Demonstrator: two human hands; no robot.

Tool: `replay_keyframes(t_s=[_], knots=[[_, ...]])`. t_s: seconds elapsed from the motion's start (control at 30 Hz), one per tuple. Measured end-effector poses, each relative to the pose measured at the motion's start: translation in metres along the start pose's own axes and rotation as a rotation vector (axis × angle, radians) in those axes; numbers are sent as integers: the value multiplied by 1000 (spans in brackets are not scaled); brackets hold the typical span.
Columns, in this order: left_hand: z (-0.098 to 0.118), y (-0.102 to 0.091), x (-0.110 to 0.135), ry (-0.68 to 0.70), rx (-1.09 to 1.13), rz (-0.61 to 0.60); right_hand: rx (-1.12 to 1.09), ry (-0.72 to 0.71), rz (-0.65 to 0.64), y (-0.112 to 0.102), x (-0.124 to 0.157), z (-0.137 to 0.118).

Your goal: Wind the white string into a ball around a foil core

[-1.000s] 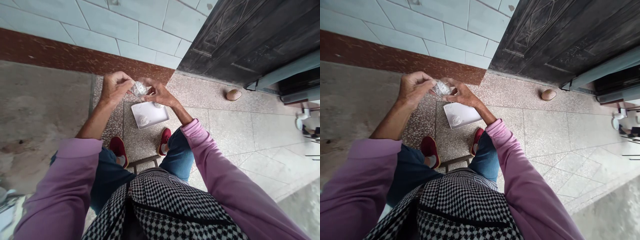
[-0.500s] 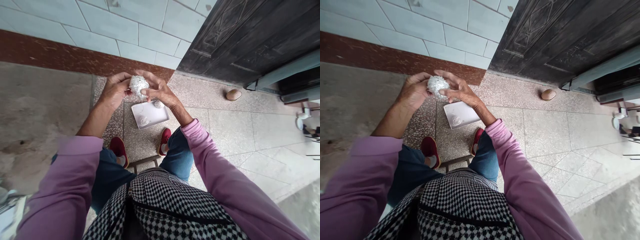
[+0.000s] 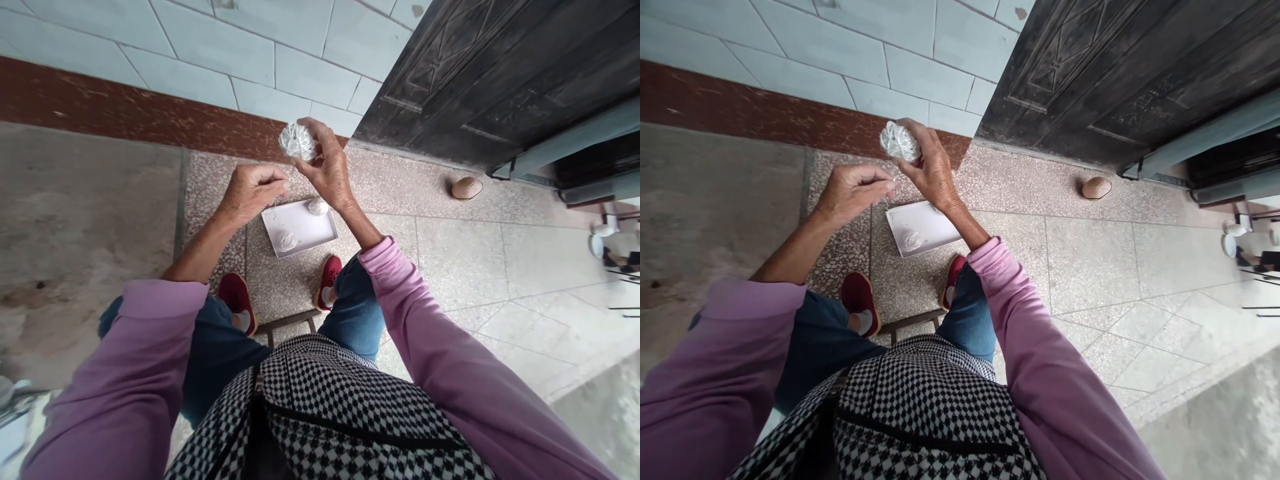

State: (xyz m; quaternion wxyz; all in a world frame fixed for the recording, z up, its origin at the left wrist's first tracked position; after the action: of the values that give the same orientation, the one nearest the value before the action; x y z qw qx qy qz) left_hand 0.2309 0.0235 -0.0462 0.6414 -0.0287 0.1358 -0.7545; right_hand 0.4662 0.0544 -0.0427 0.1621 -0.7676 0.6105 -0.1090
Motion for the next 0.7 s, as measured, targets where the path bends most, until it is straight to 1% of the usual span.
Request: replay_keyframes(t_s=[0.07,0.1,0.13,0.27,0.33,0.4,0.5,0.6,0.7], knots=[[-4,-2,0,16,-31,-7,131,-64,230,-1,1,-1],[-7,-4,-1,26,-45,7,193,-85,287,1,2,-2],[-10,-6,-2,45,-61,30,240,-95,277,3,3,-2],[-16,-9,-7,177,-165,121,303,-83,63,13,9,-7],[-17,-8,-7,206,-192,134,337,-69,-13,13,13,-12],[-16,-7,-6,174,-175,110,391,-45,-59,11,18,-19],[-13,-5,-5,88,-128,76,425,-10,-84,6,22,-26],[-11,-5,-7,6,-90,121,357,4,-105,3,24,-27],[-11,-4,-8,-103,-8,158,345,-27,-105,7,24,-24]])
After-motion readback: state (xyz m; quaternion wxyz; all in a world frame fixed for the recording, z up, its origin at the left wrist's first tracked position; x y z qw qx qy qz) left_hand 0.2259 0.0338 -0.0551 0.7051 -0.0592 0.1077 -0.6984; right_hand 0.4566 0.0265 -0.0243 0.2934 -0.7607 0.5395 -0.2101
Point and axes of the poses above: each hand's wrist, its own x-axis away from the middle knuckle, its own y-axis out of the palm, z = x × y, the point moved 2 cm from there along -x, towards the middle knuckle, and after that the axes turned 12 degrees about z, right-handed, at the moved point
